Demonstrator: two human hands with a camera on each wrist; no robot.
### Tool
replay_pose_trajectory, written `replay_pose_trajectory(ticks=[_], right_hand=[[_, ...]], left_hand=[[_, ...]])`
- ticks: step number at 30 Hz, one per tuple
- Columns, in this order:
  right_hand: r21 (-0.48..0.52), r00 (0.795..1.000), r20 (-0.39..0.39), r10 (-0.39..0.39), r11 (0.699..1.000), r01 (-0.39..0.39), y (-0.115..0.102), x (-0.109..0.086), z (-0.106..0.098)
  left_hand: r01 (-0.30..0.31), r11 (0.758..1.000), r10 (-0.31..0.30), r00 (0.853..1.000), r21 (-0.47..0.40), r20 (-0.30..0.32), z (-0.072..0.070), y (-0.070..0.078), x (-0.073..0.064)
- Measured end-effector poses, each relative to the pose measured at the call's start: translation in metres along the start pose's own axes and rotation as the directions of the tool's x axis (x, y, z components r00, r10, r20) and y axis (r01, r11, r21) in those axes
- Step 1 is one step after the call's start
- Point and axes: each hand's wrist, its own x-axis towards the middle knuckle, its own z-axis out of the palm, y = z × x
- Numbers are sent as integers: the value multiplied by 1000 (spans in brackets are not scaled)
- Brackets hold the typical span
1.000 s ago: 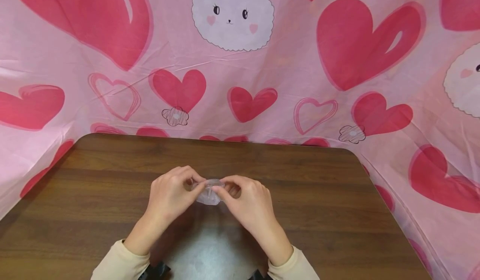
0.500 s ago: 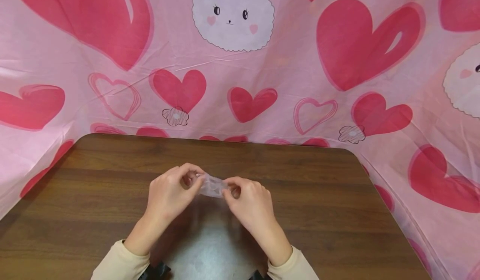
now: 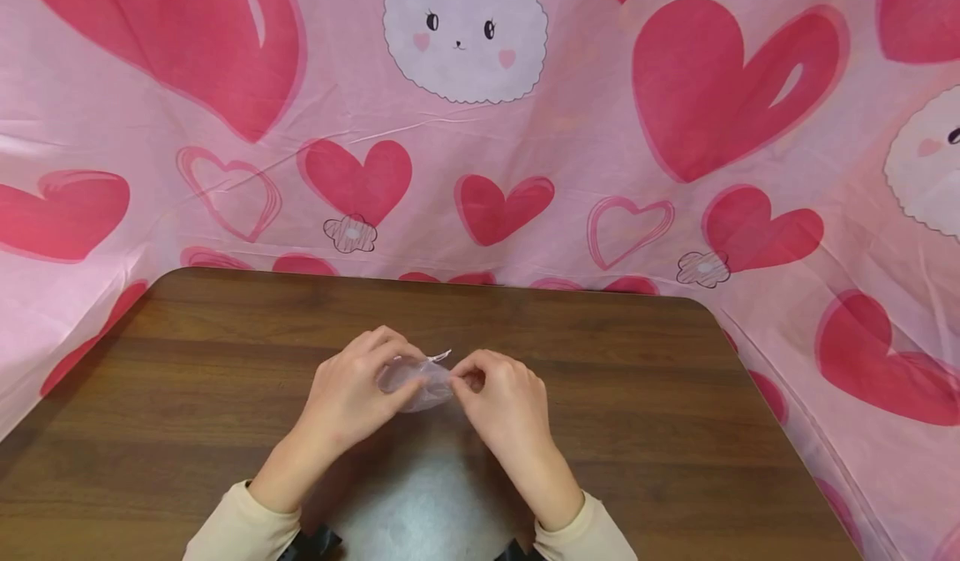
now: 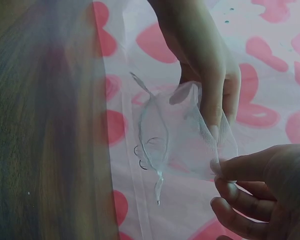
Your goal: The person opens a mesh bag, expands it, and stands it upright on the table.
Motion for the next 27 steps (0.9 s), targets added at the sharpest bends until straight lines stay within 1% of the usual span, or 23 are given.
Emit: replay_pose_trajectory(ticks=[3,6,9,11,14,16,18,21,24,27], right_hand=[[7,1000,10,-9,1000,9,0,0,0],[15,1000,4,-23,1000,23,0,0,1],[26,999,-5,-36,999,36,0,0,1],[39,999,2,-34,999,34,-1,0,1],[61,999,40,-8,998,6,-4,-1,2],[66,997,75,9,998,-14,-5,-2,2],[63,994,105,17,998,-24,-6,-2,2],[55,992,122,16,998,-23,-7,-2,2],[47,995,98,8,999,-12,-5,-1,2],[37,999,44,-3,999,1,-2,1,0]], left_hand=[[-33,999,33,999,4,28,2,0,0],[-42,999,41,998,18,36,3,1,-1],[-22,999,21,999,29,29,4,1,0],[5,999,-6,1000,32,18,4,1,0],[41,999,-40,999,24,-3,3,2,0],[54,998,-54,998,14,-18,2,3,0],[57,998,-57,998,8,-32,1,3,1],[60,998,-60,997,-4,-53,1,1,1],[73,997,-75,995,-26,-62,0,0,2],[98,995,-99,994,-36,-40,-1,0,3]])
